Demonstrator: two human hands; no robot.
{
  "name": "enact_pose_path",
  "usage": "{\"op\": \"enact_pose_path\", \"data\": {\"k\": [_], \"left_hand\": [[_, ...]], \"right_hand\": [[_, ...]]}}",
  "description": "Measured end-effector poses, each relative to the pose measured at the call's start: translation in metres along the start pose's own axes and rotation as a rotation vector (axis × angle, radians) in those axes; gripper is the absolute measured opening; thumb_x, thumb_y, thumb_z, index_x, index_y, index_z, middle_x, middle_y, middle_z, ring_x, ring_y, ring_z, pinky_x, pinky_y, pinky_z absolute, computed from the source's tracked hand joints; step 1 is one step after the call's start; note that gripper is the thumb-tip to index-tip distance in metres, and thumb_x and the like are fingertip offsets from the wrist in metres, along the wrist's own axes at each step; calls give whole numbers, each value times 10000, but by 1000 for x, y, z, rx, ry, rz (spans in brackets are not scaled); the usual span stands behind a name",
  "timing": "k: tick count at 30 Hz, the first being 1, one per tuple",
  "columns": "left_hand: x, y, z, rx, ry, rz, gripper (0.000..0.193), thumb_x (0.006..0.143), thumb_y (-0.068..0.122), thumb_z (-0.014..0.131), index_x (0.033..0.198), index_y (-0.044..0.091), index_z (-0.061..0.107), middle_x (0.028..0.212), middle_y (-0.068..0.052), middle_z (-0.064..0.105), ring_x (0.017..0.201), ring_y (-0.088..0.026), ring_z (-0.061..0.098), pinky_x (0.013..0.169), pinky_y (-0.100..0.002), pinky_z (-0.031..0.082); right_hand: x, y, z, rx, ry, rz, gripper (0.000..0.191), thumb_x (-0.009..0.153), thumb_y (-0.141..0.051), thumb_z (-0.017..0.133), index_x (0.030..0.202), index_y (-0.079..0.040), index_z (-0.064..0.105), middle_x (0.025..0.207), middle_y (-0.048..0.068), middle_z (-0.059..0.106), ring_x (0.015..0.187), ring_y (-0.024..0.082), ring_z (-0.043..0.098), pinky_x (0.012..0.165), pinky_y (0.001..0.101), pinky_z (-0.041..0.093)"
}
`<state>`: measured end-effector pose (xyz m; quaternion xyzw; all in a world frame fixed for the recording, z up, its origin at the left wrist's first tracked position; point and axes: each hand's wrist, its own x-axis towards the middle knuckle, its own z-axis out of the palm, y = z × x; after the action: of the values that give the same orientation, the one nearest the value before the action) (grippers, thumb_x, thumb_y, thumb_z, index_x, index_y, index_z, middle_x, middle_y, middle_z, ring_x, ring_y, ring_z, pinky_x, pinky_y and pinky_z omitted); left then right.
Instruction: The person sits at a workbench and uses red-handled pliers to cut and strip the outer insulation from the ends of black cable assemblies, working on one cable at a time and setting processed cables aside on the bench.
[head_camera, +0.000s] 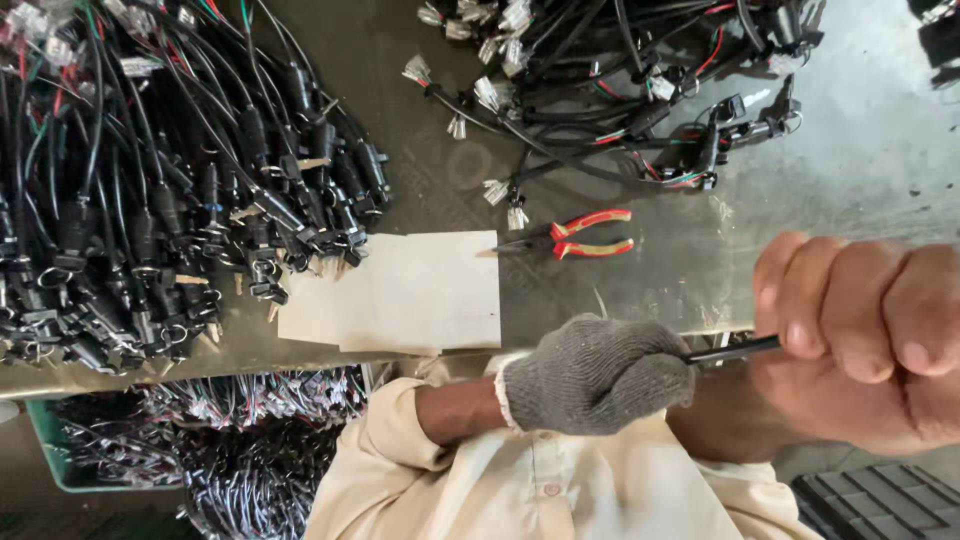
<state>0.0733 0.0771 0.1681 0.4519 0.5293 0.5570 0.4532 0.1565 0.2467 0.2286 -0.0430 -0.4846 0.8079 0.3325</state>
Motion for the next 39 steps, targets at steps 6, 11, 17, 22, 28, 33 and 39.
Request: {"op": "enact_pose_path", "data": {"k": [6,11,17,22,28,33,39], "left_hand": [[5,2,-45,405,92,244,146,959,237,715,1066,160,651,944,-52,702,908,-289,675,855,-441,501],[-3,-19,-73,-613,266,5,311,1059,266,736,1205,-2,681,939,-38,680,880,-130,603,782,-288,474],[-11,-31,-88,-243,355,24,305,979,181,758,1258,68,713,1146,-32,738,1103,-179,659,974,-316,534],[0,-41,-61,17,625,179,201,989,88,803,1163,50,709,1158,-52,730,1294,-218,588,1120,-358,495],[-9,-41,-52,-333,640,65,539,847,140,848,1317,81,590,1294,43,624,1066,-129,668,871,-313,596],[0,-22,-70,190,564,123,672,845,115,914,1403,5,556,1171,-58,738,1020,-120,714,989,-310,558],[3,-16,-85,194,347,-291,708,790,254,879,1417,125,576,1083,-49,806,971,-133,794,896,-286,609]], "right_hand": [[-36,10,-67,-39,-61,-33,251,1095,-337,460,950,-213,623,742,-33,592,657,165,561,801,388,453],[6,49,-41,345,390,102,426,1121,-446,375,1172,-68,564,1053,112,624,887,283,556,779,321,431],[-39,113,-14,-158,-216,651,600,1060,-389,560,1502,-4,432,1295,69,606,1141,133,564,1004,279,482],[-64,131,-39,-450,-71,485,472,1052,-244,642,1414,8,475,1219,55,560,1104,110,504,970,262,425],[-51,121,-32,-725,-197,168,375,1055,-191,607,1366,-4,513,1229,115,574,1121,200,533,1040,302,423],[-47,111,-30,-898,-252,62,315,1082,-90,541,1388,-15,529,1222,166,577,1081,299,578,959,316,472],[-55,110,-28,-860,-197,244,394,1057,-176,600,1389,28,544,996,104,558,795,208,513,724,304,450]]}}
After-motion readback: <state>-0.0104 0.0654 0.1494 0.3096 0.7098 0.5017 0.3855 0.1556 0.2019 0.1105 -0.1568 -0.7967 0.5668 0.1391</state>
